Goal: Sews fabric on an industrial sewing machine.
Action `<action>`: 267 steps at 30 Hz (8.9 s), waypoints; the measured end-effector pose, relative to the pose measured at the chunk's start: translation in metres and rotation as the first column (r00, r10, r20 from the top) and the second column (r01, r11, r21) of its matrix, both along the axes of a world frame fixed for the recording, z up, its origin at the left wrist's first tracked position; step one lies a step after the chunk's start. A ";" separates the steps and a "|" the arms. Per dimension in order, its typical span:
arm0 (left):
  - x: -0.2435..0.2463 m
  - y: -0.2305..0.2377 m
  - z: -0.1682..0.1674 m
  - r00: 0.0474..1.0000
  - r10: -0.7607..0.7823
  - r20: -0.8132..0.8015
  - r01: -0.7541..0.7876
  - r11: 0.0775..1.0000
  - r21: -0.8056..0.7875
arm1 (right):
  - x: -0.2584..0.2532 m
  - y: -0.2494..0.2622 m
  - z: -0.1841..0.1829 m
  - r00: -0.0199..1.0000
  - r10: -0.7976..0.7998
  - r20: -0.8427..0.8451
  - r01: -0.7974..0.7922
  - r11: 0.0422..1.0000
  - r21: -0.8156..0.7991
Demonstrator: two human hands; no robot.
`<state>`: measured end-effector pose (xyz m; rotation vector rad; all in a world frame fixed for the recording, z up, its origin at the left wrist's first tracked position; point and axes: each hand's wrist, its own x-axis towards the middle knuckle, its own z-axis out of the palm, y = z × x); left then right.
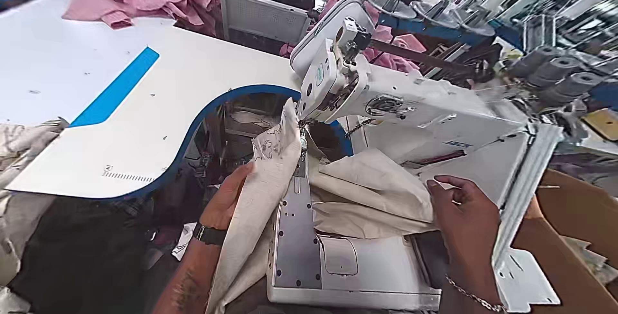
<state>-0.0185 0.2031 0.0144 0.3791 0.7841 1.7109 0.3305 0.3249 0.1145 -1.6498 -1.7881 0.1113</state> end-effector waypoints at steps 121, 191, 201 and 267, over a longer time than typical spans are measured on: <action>0.071 0.008 -0.020 0.248 0.186 -0.951 -0.067 0.982 0.174 | -0.154 -0.121 0.007 0.465 0.669 0.580 -0.455 0.742 -0.492; 0.077 0.026 -0.024 0.361 0.174 -0.916 -0.159 0.980 0.123 | -0.119 -0.086 -0.006 0.324 0.903 0.281 -0.642 0.428 -0.636; 0.058 0.016 -0.016 0.300 0.073 -0.951 0.012 0.997 0.081 | -0.122 -0.069 -0.011 0.370 0.886 0.280 -0.640 0.462 -0.615; 0.072 0.069 -0.024 0.001 0.351 -0.936 -0.351 0.877 0.329 | -0.173 -0.022 -0.100 0.834 0.546 0.074 -0.543 0.792 0.277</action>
